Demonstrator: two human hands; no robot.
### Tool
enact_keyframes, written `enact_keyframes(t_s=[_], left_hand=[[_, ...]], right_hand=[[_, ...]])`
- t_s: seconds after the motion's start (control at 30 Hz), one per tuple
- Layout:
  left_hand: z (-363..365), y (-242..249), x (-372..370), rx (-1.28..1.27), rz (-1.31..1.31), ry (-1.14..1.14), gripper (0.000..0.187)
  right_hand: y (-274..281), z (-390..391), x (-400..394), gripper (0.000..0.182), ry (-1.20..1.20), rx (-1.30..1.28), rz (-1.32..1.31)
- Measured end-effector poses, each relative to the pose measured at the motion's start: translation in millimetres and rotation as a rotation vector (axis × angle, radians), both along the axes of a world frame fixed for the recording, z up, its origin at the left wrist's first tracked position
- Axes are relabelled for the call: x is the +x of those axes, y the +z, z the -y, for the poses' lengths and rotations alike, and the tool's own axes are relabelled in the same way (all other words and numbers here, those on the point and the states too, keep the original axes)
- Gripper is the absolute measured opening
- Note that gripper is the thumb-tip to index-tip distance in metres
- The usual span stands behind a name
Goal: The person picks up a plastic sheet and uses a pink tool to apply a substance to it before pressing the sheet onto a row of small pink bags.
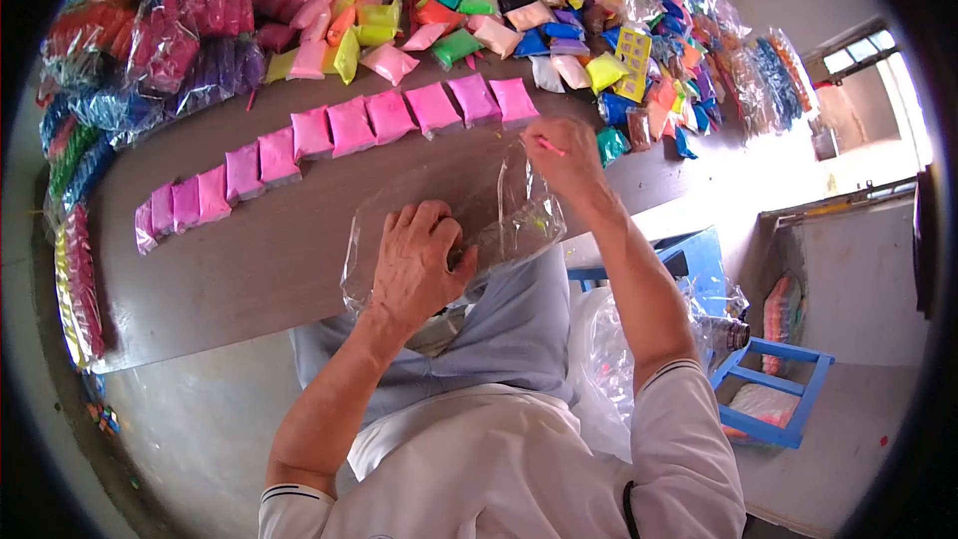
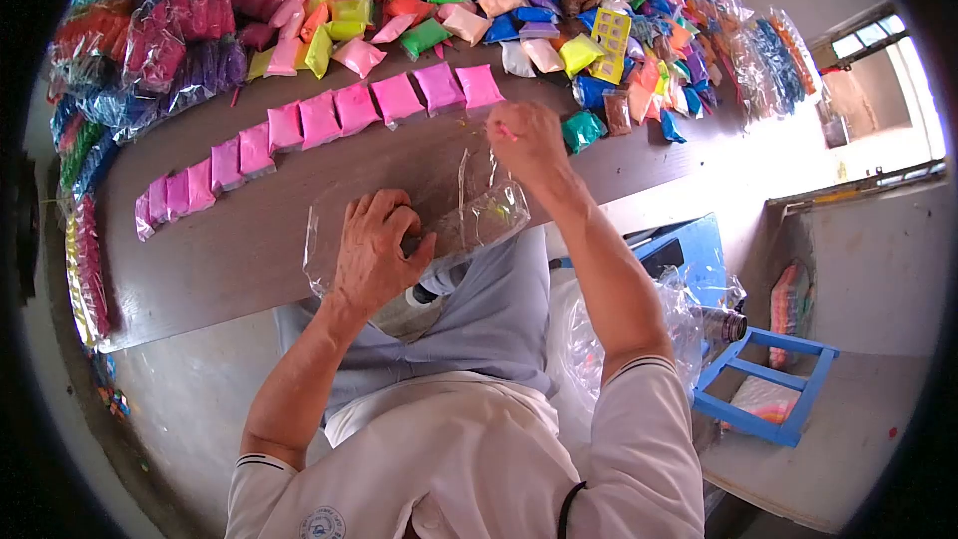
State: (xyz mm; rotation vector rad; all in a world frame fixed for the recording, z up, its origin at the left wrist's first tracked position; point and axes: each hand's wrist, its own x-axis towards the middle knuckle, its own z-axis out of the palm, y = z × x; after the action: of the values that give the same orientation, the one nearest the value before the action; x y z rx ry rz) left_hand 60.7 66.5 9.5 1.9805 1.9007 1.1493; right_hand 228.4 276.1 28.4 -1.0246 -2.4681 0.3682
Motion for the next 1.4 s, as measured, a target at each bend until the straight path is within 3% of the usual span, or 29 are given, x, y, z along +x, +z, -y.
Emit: enact_keyframes(t_s=[0.07, 0.13, 0.27, 0.37, 0.43, 0.47, 0.53, 0.63, 0.77, 0.83, 1.13, 1.37, 1.4], left_hand=[[-2.9, 1.4, -2.5, 0.002, -0.005, -0.001, 0.023], [-2.1, -0.7, -0.6, 0.004, -0.002, -0.003, 0.023], [-1.8, -0.7, -1.1, -0.009, -0.003, 0.003, 0.023], [-1.7, 1.1, -1.6, -0.012, 0.012, -0.011, 0.022], [-2.3, 0.5, -1.1, 0.002, 0.014, -0.01, 0.021], [-1.7, 1.0, -0.7, 0.004, 0.014, -0.012, 0.021], [-0.9, 2.4, 0.2, -0.009, 0.014, -0.005, 0.021], [-0.2, 2.6, -0.4, -0.013, 0.013, 0.001, 0.022], [-1.0, 1.9, 0.2, -0.009, 0.012, -0.003, 0.022], [-1.0, 1.7, 0.5, 0.002, 0.011, -0.001, 0.023], [-1.0, 1.4, 1.0, -0.005, 0.046, 0.007, 0.022], [-1.2, 0.6, 0.9, -0.003, 0.038, 0.008, 0.022], [-1.3, 0.8, 0.8, 0.004, 0.033, 0.009, 0.022]], right_hand=[[0.2, -7.8, 3.5, 0.012, -0.049, 0.073, 0.099], [7.2, 9.4, 1.7, 0.01, 0.061, -0.042, -0.041], [-6.8, 10.7, 1.4, 0.009, 0.025, -0.029, -0.086], [-2.6, 10.2, 7.1, 0.014, -0.134, -0.211, -0.11], [5.2, 13.9, 8.8, 0.02, -0.146, -0.548, -0.156], [9.8, 16.3, 9.7, 0.02, -0.148, -0.546, -0.157], [21.9, 21.1, 9.7, 0.023, -0.098, -1.018, -0.363], [12.2, 18.5, 14.0, 0.021, -0.057, -0.948, -0.469], [11.6, 12.0, 21.1, 0.022, -0.004, -1.022, -0.461], [15.1, 9.0, 21.0, 0.023, 0.027, -0.943, -0.412], [-1.2, 4.8, 21.3, 0.025, -0.115, -0.863, -0.538], [0.9, 3.7, 24.2, 0.025, -0.108, -0.876, -0.544], [1.0, 0.2, 24.9, 0.024, -0.014, -0.868, -0.525]])
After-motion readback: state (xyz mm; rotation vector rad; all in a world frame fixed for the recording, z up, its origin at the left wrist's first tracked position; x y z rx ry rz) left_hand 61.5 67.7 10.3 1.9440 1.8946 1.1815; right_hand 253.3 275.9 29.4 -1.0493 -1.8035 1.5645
